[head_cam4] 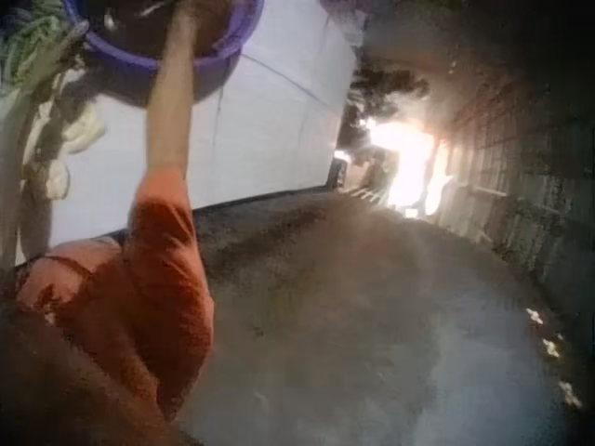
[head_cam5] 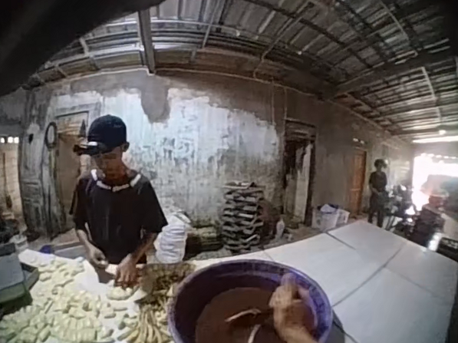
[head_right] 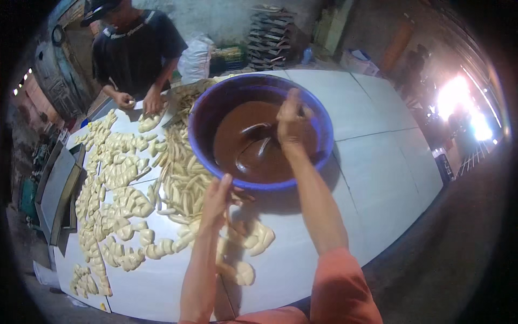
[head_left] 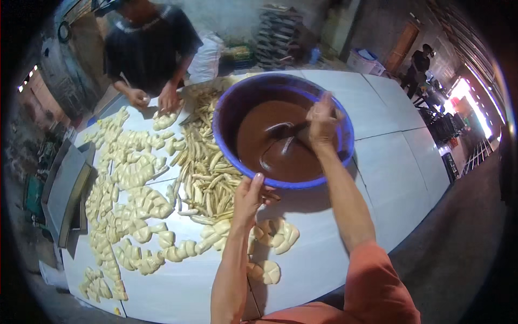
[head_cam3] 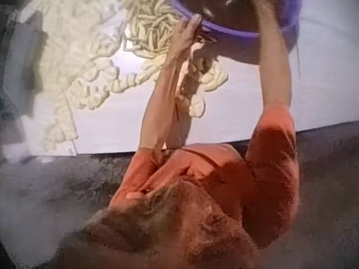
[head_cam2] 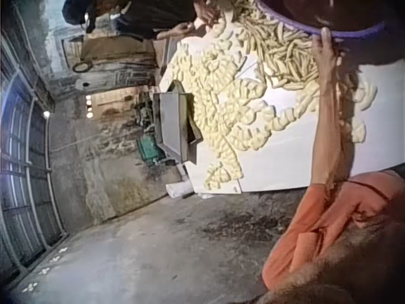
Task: The person stirs chocolate filling in a bowl, rolls out pieces of dough using a rolling pin and by hand, spreads the filling onto the dough with a brush, and wraps the dough around banana slices.
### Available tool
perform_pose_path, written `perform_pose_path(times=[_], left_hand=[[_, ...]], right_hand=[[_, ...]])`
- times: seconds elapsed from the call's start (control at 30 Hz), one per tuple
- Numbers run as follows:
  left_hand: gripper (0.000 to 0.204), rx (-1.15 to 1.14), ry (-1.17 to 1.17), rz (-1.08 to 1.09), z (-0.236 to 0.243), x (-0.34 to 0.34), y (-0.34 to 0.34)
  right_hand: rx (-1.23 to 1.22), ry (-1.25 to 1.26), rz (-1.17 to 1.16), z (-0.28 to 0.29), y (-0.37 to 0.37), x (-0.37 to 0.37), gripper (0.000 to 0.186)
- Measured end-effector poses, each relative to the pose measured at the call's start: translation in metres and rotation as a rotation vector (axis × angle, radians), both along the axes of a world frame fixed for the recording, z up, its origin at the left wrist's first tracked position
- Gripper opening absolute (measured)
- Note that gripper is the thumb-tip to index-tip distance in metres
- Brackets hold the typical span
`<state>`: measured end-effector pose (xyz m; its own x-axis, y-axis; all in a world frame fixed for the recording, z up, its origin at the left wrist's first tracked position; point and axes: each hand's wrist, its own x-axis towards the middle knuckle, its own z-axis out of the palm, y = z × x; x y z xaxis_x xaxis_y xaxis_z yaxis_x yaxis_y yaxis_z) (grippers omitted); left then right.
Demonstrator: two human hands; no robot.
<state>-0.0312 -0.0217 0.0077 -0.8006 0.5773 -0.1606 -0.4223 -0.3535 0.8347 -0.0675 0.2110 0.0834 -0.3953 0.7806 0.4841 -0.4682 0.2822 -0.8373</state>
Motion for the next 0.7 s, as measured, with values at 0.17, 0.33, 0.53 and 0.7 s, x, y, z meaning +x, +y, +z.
perform_pose_path(times=[0.17,0.33,0.53,0.7], left_hand=[[0.028,0.008,-0.007,0.023,-0.012,-0.004,-0.007],[0.029,-0.027,0.019,-0.011,0.001,-0.002,-0.01],[0.036,-0.045,-0.113,0.085,-0.001,0.011,-0.048],[0.058,0.175,-0.308,0.146,-0.001,0.026,-0.08]], right_hand=[[-0.066,0.036,0.332,0.019,-0.037,0.075,0.05],[-0.248,0.138,0.023,0.028,-0.018,0.022,0.059],[-0.391,0.088,0.057,0.022,0.032,0.086,0.061],[-0.481,0.087,-0.064,-0.004,0.111,0.109,0.054]])
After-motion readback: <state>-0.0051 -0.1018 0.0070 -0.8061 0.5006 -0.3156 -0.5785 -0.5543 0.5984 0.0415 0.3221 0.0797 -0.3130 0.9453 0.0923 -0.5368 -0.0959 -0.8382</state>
